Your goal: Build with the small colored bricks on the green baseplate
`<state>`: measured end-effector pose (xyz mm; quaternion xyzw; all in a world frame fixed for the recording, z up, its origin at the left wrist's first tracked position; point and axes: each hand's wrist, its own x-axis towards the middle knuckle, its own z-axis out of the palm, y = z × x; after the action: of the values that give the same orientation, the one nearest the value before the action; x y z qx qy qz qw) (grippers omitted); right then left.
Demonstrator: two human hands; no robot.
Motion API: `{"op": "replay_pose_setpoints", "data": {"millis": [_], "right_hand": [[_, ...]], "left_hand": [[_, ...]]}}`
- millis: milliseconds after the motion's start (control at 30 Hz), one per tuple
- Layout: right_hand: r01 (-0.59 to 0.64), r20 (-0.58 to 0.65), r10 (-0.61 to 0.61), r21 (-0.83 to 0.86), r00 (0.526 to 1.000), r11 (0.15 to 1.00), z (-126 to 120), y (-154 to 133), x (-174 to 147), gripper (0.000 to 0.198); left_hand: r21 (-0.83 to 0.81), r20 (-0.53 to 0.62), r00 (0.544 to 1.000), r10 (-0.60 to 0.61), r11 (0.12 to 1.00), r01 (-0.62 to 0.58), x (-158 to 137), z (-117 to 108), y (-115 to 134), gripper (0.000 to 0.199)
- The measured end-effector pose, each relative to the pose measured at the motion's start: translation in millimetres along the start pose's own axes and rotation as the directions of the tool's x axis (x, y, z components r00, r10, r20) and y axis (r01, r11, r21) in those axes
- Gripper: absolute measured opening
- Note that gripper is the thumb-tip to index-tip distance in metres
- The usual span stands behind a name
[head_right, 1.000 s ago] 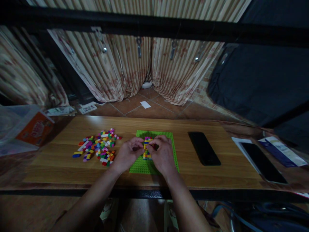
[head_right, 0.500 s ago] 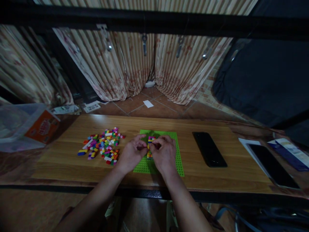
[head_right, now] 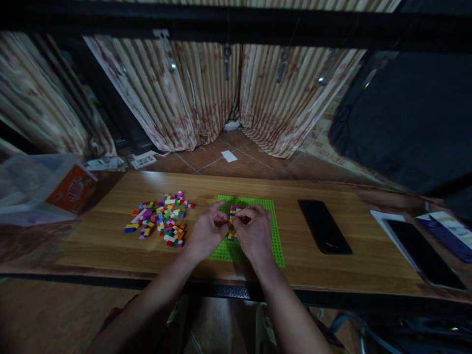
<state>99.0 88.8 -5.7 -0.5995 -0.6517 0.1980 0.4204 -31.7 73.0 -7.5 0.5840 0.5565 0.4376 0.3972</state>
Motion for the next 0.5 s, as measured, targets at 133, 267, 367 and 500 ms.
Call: {"op": "replay_pose_setpoints", "data": {"millis": [133, 267, 367, 500], "right_hand": [[0.018, -0.007, -0.018, -0.015, 1.0, 1.0, 0.6, 0.1, -0.9, 0.011], [0.037, -0.009, -0.037, -0.034, 0.999, 0.999, 0.2, -0.4, -1.9, 0.011], [0.063, 0.02, -0.062, -0.034, 0.998, 0.997, -3.2, 1.6, -1.3, 0.013], [0.091, 0.074, -0.09, -0.01, 0.993, 0.996, -8.4, 6.7, 0.3, 0.018]], "left_hand": [[0.002, 0.004, 1.0, -0.004, 1.0, 0.004, 0.0, -0.4, -1.1, 0.059], [0.006, -0.003, 1.0, -0.015, 1.0, 0.016, -1.5, -1.9, 0.5, 0.06], [-0.036, 0.015, 1.0, -0.026, 0.999, 0.027, -1.9, -4.0, -0.8, 0.058], [-0.064, 0.02, 1.0, -0.024, 0.998, 0.025, 0.5, -9.0, -8.3, 0.054]]}}
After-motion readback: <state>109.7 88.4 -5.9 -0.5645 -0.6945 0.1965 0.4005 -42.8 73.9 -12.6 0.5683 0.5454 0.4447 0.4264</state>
